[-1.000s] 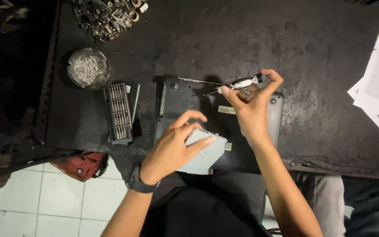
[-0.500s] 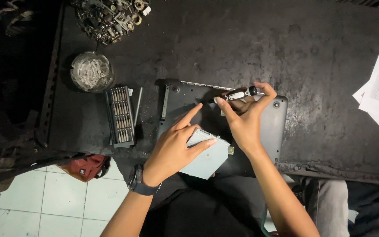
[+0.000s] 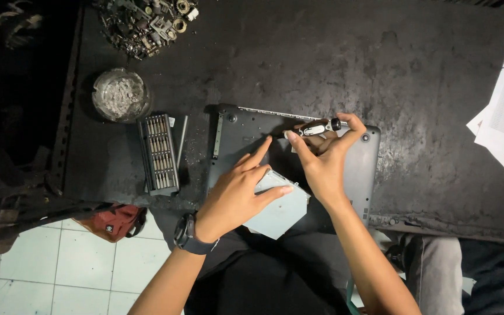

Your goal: The person uses a screwdriver to remove screws from a white rectangular electronic component, likely a hard drive, held in their hands. After removing the screws, they separate the metal casing to reveal the internal platters and mechanism, then continue to unscrew parts of the internal assembly.

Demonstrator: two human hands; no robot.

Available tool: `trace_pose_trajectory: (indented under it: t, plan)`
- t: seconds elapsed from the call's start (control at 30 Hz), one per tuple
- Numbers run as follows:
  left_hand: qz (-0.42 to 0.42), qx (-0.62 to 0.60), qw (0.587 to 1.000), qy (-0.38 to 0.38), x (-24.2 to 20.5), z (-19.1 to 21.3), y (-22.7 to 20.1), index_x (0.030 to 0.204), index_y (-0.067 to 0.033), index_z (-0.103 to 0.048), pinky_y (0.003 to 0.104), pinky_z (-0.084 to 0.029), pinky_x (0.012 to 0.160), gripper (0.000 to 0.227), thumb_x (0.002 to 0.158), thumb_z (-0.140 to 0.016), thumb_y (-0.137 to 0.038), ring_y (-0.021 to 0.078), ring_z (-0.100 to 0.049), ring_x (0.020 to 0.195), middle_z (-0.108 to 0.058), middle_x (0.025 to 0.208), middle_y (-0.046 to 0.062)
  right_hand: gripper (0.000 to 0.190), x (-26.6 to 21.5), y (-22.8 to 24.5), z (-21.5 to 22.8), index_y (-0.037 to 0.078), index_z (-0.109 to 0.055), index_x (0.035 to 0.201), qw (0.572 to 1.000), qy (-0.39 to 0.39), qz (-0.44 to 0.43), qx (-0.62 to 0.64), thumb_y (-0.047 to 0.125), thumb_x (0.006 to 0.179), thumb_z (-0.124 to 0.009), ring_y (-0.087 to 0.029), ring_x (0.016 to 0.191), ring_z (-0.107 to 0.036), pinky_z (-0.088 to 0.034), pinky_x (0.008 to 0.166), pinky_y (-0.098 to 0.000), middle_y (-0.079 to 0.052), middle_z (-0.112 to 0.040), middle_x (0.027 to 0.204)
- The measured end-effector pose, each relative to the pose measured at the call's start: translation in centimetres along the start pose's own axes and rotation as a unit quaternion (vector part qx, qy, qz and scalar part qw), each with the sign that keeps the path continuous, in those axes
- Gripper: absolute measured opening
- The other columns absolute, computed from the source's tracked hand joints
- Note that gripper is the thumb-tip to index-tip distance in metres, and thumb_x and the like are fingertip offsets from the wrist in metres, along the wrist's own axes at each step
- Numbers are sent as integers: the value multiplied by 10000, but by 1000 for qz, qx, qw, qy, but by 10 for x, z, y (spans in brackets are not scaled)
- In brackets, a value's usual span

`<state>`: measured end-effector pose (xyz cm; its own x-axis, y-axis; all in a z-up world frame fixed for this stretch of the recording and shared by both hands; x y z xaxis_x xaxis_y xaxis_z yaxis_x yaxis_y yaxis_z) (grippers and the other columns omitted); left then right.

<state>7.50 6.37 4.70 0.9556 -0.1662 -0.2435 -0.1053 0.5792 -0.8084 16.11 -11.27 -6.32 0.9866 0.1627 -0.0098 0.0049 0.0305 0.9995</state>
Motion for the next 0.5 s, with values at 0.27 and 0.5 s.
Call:
trace_pose_trajectory:
  t: [0.27, 0.5]
  plan:
    - [-3, -10, 1000, -17, 0, -5, 3, 1144, 193, -662, 573, -564, 898, 615, 916, -686, -378, 589, -547, 1222, -373, 1621, 266, 766, -6, 18, 0, 229, -148, 1367, 999, -22, 21, 17, -13, 964, -752, -241, 898, -745, -598, 813, -289, -174, -607, 1071]
    - [-35, -57, 997, -48, -3, -6, 1, 981, 150, -678, 589, -551, 879, 482, 907, -709, -325, 595, -563, 1163, -413, 1594, 279, 769, -8, 34, 22, 244, -147, 1375, 997, -44, 61, 16, -78, 984, -725, -246, 928, -752, -607, 926, -342, -170, -604, 1099]
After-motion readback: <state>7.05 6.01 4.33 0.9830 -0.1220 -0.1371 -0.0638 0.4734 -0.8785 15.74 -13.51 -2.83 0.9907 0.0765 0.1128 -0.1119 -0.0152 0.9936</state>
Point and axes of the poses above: each hand's wrist, its own x-axis towards the middle knuckle, its own z-axis out of the back of the hand, y = z × x, the point moved 2 cm from there along x, towards the middle knuckle
